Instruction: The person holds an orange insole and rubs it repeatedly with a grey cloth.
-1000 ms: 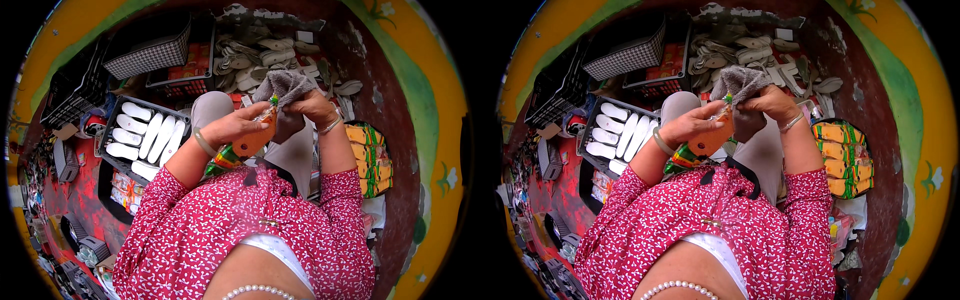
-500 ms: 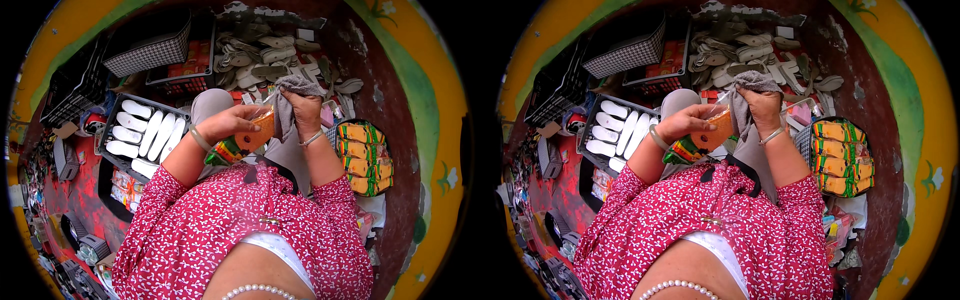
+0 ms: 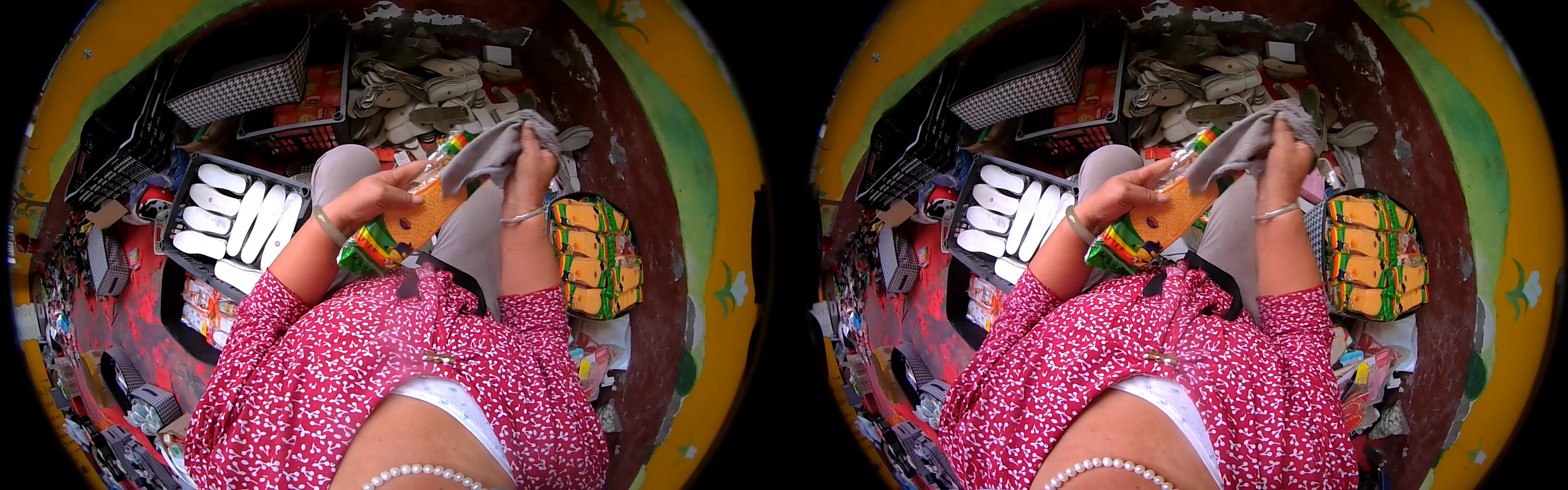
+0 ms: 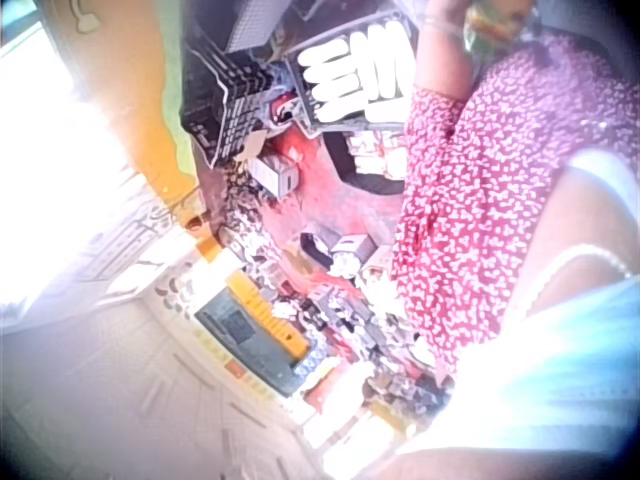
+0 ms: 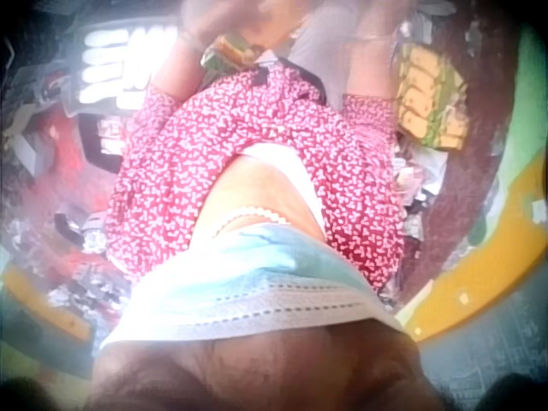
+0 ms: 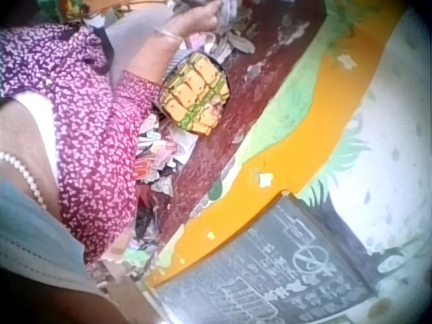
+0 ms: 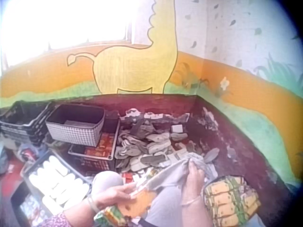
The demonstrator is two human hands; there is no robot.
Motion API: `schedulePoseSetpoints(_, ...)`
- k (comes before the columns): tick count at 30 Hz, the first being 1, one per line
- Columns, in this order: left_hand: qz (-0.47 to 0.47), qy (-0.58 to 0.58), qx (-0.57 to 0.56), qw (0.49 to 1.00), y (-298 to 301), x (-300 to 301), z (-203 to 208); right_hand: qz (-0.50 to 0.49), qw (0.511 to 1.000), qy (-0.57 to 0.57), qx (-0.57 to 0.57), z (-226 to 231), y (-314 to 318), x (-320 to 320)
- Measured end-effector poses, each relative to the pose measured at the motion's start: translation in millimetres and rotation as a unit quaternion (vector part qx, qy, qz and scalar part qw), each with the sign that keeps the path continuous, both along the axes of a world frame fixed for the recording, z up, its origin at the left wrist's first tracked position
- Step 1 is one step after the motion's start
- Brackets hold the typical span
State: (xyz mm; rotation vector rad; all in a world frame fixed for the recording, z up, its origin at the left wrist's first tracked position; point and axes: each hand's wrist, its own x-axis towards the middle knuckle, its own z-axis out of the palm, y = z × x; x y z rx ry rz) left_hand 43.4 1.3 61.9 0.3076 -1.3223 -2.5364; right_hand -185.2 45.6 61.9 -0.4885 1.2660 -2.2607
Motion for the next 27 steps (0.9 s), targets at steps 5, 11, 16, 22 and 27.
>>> schedulePoseSetpoints(5,0.087,-0.042,0.084,0.992,-13,7,-14,0.105,0.983,0.148,-0.037,18,29,-6)
schedulePoseSetpoints(11,0.066,0.015,0.088,0.994,-2,-7,-6,0.245,0.840,0.485,-0.001,-7,45,81)
schedulePoseSetpoints(16,0.086,0.048,0.034,0.995,12,-7,12,0.087,0.768,0.631,0.060,-10,26,69)
schedulePoseSetpoints(22,0.067,0.036,0.054,0.996,6,-10,4,0.126,0.839,0.527,0.042,-14,10,48)
schedulePoseSetpoints(27,0.068,0.073,0.082,0.992,-9,-10,-11,0.107,0.795,0.597,0.030,-16,38,86)
